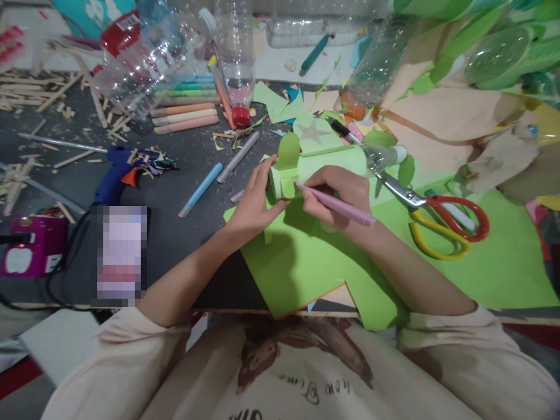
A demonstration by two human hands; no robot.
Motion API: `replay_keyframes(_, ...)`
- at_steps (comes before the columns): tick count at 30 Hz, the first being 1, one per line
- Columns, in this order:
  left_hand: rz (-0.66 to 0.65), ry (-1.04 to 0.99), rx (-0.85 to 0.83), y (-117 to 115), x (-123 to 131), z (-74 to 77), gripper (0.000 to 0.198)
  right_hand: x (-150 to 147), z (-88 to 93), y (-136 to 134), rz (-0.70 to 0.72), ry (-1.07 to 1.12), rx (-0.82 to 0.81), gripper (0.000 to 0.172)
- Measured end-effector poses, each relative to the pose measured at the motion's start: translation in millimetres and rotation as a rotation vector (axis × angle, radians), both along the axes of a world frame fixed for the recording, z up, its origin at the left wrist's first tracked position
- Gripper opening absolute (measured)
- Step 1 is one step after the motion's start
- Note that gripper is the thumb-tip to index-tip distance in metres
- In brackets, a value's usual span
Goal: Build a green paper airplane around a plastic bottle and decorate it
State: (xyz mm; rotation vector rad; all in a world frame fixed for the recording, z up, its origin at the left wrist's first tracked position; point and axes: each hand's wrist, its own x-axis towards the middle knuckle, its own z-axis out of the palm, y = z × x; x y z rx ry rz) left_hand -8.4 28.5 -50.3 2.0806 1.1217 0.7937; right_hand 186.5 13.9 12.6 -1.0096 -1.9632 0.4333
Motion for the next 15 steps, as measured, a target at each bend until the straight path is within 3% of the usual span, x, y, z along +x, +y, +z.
replay_keyframes(15,-0.012,-0.009,-0.014,0.6,-1.2,-4.2,0.076,1.9,-9.8,1.8,0.06,-0.188,-0.058,0.013)
